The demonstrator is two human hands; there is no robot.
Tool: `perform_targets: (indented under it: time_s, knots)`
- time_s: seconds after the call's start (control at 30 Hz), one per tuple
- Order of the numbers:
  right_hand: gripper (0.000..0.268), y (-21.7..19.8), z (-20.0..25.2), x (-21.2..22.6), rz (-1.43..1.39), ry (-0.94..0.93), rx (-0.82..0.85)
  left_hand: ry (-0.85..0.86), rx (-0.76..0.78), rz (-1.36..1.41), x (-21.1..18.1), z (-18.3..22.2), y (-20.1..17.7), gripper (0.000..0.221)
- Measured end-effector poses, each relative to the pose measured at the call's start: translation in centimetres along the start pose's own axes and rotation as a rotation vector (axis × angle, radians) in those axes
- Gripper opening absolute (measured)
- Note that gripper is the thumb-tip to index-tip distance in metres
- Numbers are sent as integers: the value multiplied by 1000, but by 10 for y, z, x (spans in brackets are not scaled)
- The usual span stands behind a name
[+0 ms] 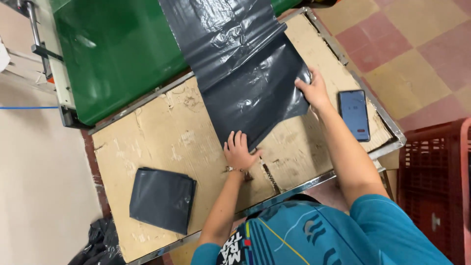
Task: Collect plastic bags from a conveyor belt, fold them, and stack them into a plastic crate.
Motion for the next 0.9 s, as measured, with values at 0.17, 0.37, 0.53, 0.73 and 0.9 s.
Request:
perform_targets:
  time_s: [0.17, 0.37, 0.53, 0.73, 0.9]
  knots:
    - [58, 10, 44, 74, -77, -115, -28, 18, 23, 55, 69, 27, 47, 52]
    - [42, -28, 120, 102, -132, -82, 177, 3, 194, 153, 114, -24, -127, 31]
    - [51, -88, 256, 207, 148, -350, 293, 113, 330, 476, 106, -44, -293, 30]
    - [59, -178, 292, 222, 521, -1067, 569, 503, 581, 953, 81, -49, -429, 23]
    - [20, -121, 351, 316, 325, -927, 570, 462, 545, 1142, 92, -96, -457, 35]
Point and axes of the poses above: each hand's wrist, its own z-axis away from the middle knuckle, its own y-axis out of the palm, x = y × z, the point moved 4 cm from there along -z, towards the middle knuckle, and after that the axes turned 14 degrees about -x, right-handed, at the moved point
